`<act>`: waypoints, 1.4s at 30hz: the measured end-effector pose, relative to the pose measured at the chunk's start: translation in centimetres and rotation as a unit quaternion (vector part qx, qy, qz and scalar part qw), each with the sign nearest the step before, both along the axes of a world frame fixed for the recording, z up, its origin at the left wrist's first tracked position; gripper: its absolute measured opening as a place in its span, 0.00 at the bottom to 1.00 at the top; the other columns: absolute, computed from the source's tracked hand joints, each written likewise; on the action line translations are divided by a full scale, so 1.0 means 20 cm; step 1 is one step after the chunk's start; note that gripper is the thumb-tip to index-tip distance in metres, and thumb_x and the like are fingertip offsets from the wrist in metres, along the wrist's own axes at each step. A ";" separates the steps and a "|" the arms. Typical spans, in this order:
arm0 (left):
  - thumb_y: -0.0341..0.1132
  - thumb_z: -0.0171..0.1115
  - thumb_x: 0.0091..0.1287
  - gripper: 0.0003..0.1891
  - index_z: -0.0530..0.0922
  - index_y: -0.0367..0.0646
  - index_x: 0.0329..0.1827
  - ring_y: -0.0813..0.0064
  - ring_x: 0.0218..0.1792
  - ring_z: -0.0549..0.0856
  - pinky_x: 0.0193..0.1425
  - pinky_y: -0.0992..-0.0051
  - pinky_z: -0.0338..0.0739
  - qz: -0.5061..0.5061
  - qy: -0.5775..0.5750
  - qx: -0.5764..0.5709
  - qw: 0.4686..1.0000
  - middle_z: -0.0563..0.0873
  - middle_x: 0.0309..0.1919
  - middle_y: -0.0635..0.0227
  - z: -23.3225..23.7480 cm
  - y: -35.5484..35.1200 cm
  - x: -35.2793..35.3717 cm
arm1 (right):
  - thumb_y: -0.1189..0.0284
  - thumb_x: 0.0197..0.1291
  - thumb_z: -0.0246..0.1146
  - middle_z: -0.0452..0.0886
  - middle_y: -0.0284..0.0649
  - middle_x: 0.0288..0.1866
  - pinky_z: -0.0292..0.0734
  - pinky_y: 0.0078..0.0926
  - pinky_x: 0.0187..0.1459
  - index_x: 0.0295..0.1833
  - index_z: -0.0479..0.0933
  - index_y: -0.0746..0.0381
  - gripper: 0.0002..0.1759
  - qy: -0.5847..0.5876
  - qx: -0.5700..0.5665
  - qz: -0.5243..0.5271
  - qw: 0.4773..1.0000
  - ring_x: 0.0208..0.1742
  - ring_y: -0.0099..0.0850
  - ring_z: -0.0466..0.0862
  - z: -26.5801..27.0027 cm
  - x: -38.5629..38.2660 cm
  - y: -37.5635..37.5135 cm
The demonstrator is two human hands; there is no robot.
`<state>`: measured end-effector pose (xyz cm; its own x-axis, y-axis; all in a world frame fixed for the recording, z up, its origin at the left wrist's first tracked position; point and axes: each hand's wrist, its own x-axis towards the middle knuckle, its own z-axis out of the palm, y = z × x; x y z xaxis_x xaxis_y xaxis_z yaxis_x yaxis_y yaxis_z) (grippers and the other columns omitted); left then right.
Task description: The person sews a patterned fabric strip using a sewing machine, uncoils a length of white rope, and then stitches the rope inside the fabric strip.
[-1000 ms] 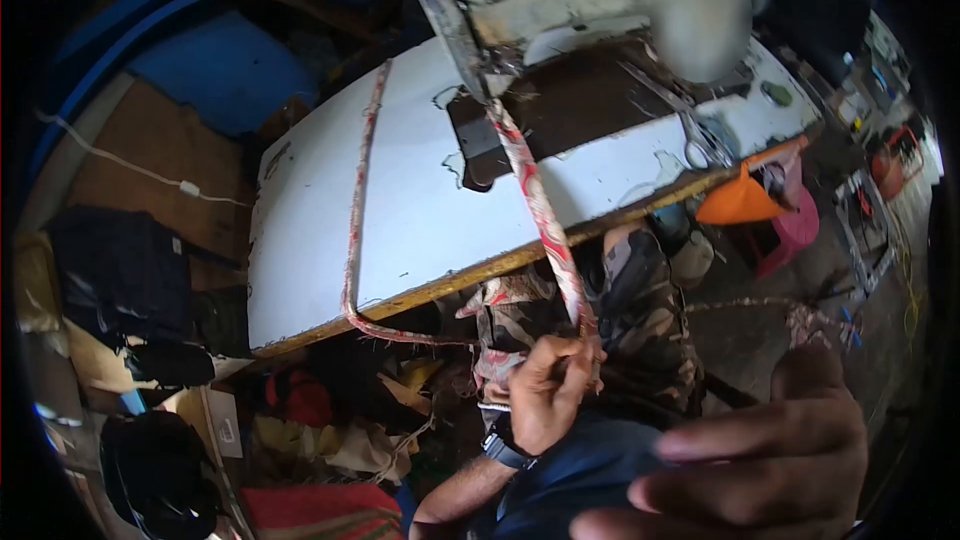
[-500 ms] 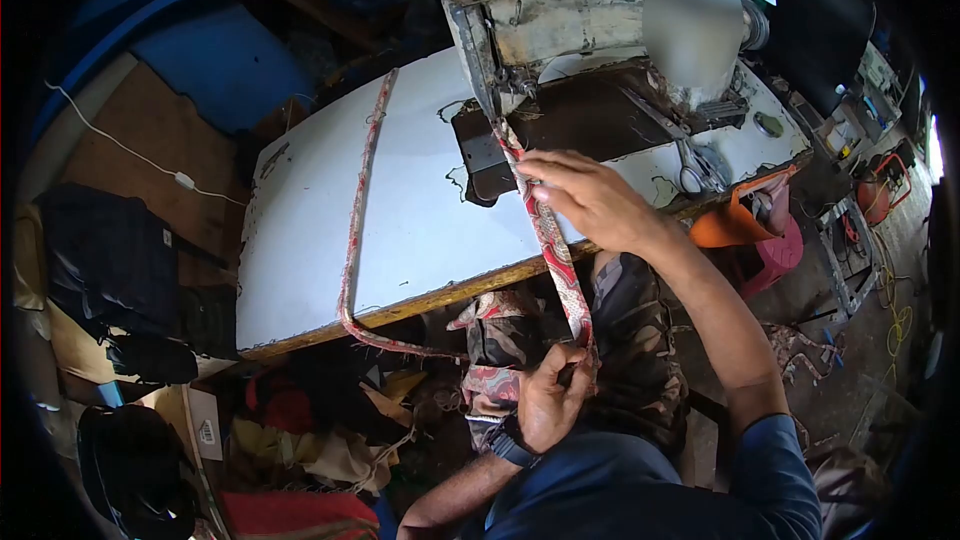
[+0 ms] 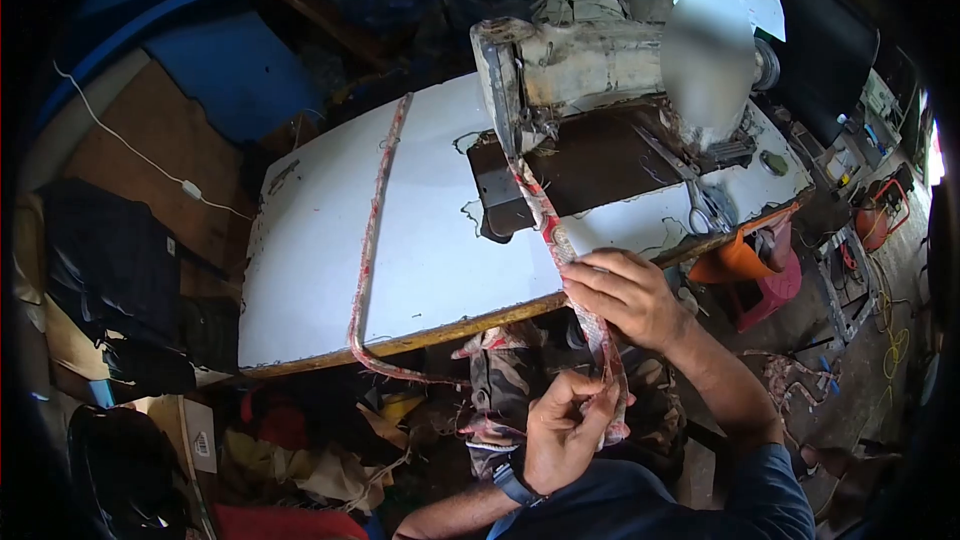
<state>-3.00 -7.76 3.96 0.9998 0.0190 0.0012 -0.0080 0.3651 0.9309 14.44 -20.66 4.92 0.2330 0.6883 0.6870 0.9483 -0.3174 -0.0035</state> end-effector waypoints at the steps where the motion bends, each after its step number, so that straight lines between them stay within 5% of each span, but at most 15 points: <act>1: 0.23 0.61 0.78 0.03 0.75 0.36 0.49 0.75 0.45 0.91 0.40 0.75 0.90 -0.005 0.002 0.003 1.000 0.89 0.45 0.56 0.00 0.00 0.00 | 0.73 0.58 0.69 0.85 0.39 0.59 0.85 0.38 0.59 0.52 0.86 0.63 0.16 -0.011 0.004 -0.001 1.000 0.59 0.37 0.84 -0.02 0.00 0.00; 2: 0.23 0.61 0.78 0.03 0.76 0.36 0.49 0.77 0.44 0.91 0.41 0.77 0.88 -0.011 0.006 0.006 1.000 0.90 0.45 0.57 0.04 0.01 0.02 | 0.73 0.57 0.69 0.85 0.39 0.60 0.85 0.37 0.58 0.52 0.86 0.63 0.16 -0.020 0.008 -0.004 1.000 0.60 0.37 0.84 -0.03 -0.01 0.00; 3: 0.26 0.65 0.77 0.04 0.78 0.35 0.48 0.79 0.43 0.90 0.43 0.76 0.85 -0.068 -0.011 0.180 0.981 0.90 0.44 0.60 0.11 0.10 0.05 | 0.73 0.57 0.68 0.86 0.39 0.59 0.86 0.36 0.57 0.51 0.86 0.64 0.16 -0.007 -0.002 -0.011 1.000 0.59 0.36 0.84 -0.04 -0.01 -0.01; 6: 0.36 0.62 0.80 0.10 0.82 0.37 0.53 0.73 0.34 0.92 0.38 0.71 0.86 -0.039 -0.156 0.432 0.887 0.91 0.33 0.58 0.19 0.31 0.26 | 0.73 0.57 0.69 0.86 0.39 0.59 0.86 0.36 0.57 0.51 0.86 0.64 0.15 0.006 -0.050 -0.024 0.998 0.59 0.36 0.85 0.02 -0.04 -0.07; 8: 0.41 0.60 0.80 0.14 0.84 0.37 0.52 0.67 0.33 0.92 0.39 0.67 0.85 0.018 -0.092 0.437 0.895 0.90 0.31 0.56 0.21 0.48 0.55 | 0.74 0.56 0.70 0.87 0.37 0.58 0.86 0.35 0.55 0.49 0.87 0.64 0.14 0.027 -0.033 -0.026 0.999 0.58 0.34 0.85 -0.01 -0.05 -0.08; 10: 0.40 0.60 0.79 0.14 0.85 0.37 0.49 0.66 0.33 0.92 0.40 0.66 0.84 0.073 -0.149 0.408 0.898 0.91 0.31 0.55 0.10 0.68 0.97 | 0.74 0.56 0.70 0.87 0.36 0.57 0.86 0.34 0.55 0.48 0.87 0.63 0.13 0.045 -0.006 -0.006 0.999 0.58 0.33 0.85 -0.11 -0.03 -0.08; 12: 0.45 0.62 0.75 0.17 0.90 0.40 0.48 0.55 0.41 0.93 0.47 0.61 0.85 0.116 -0.103 0.571 0.806 0.92 0.37 0.53 0.07 0.81 1.36 | 0.76 0.54 0.71 0.88 0.36 0.56 0.86 0.33 0.54 0.46 0.88 0.62 0.13 0.038 0.013 -0.008 0.999 0.57 0.32 0.85 -0.12 -0.05 -0.06; 13: 0.52 0.62 0.73 0.20 0.92 0.46 0.48 0.49 0.46 0.92 0.53 0.58 0.84 0.087 -0.069 0.550 0.828 0.93 0.40 0.53 0.04 0.85 1.51 | 0.76 0.53 0.71 0.88 0.35 0.56 0.86 0.33 0.55 0.46 0.88 0.62 0.14 0.041 0.009 -0.007 0.999 0.57 0.32 0.85 -0.13 -0.05 -0.06; 15: 0.48 0.60 0.76 0.18 0.87 0.49 0.60 0.63 0.53 0.89 0.59 0.66 0.82 -0.005 -0.100 0.701 0.706 0.90 0.57 0.58 -0.13 0.97 1.86 | 0.76 0.51 0.70 0.88 0.35 0.57 0.86 0.33 0.55 0.47 0.89 0.63 0.15 0.052 0.002 -0.006 0.999 0.58 0.33 0.85 -0.13 -0.04 -0.07; 17: 0.48 0.59 0.76 0.19 0.86 0.51 0.63 0.60 0.58 0.87 0.62 0.66 0.82 -0.045 -0.160 0.718 0.676 0.88 0.61 0.59 -0.10 0.95 1.99 | 0.77 0.50 0.70 0.88 0.35 0.57 0.86 0.34 0.56 0.47 0.89 0.63 0.16 0.068 0.000 -0.007 0.998 0.58 0.33 0.85 -0.11 -0.04 -0.08; 22: 0.51 0.66 0.66 0.23 0.87 0.58 0.63 0.55 0.52 0.91 0.58 0.58 0.85 -0.109 -0.268 0.777 0.559 0.92 0.54 0.59 -0.03 0.94 2.00 | 0.77 0.50 0.71 0.87 0.37 0.59 0.86 0.35 0.56 0.50 0.88 0.64 0.18 0.090 -0.027 0.000 0.996 0.60 0.34 0.84 -0.10 -0.04 -0.09; 24: 0.44 0.72 0.60 0.23 0.88 0.53 0.60 0.52 0.56 0.87 0.62 0.52 0.79 -0.015 -0.153 0.652 0.742 0.89 0.56 0.59 -0.15 0.94 1.95 | 0.76 0.50 0.70 0.86 0.37 0.60 0.86 0.36 0.57 0.51 0.88 0.64 0.19 0.093 -0.035 0.003 0.995 0.61 0.35 0.84 -0.09 -0.03 -0.10; 26: 0.43 0.73 0.58 0.23 0.88 0.50 0.58 0.49 0.58 0.84 0.64 0.49 0.74 0.101 -0.178 0.610 0.765 0.87 0.56 0.59 -0.22 0.91 1.88 | 0.76 0.51 0.70 0.86 0.38 0.60 0.86 0.36 0.58 0.52 0.87 0.64 0.20 0.093 -0.035 0.007 0.995 0.61 0.35 0.84 -0.10 -0.02 -0.10; 31: 0.32 0.67 0.57 0.24 0.85 0.47 0.60 0.51 0.67 0.77 0.70 0.49 0.67 0.133 -0.145 0.637 0.745 0.83 0.60 0.58 -0.11 0.79 1.76 | 0.75 0.52 0.70 0.86 0.38 0.60 0.85 0.37 0.58 0.52 0.87 0.65 0.19 0.102 -0.062 0.009 0.993 0.61 0.35 0.83 -0.06 0.00 -0.09; 42: 0.34 0.69 0.59 0.22 0.86 0.51 0.59 0.53 0.66 0.79 0.72 0.49 0.66 0.161 -0.206 0.623 0.737 0.84 0.58 0.61 -0.15 0.85 1.90 | 0.75 0.52 0.73 0.86 0.34 0.59 0.83 0.33 0.57 0.51 0.88 0.65 0.18 0.121 -0.079 -0.021 0.989 0.60 0.32 0.83 -0.01 0.13 -0.03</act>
<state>35.01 9.28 1.03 0.8543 -0.0174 0.5194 -0.2828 -0.8541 0.4365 17.07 -21.25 4.71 0.4083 0.7687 0.4922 0.9116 -0.3716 -0.1759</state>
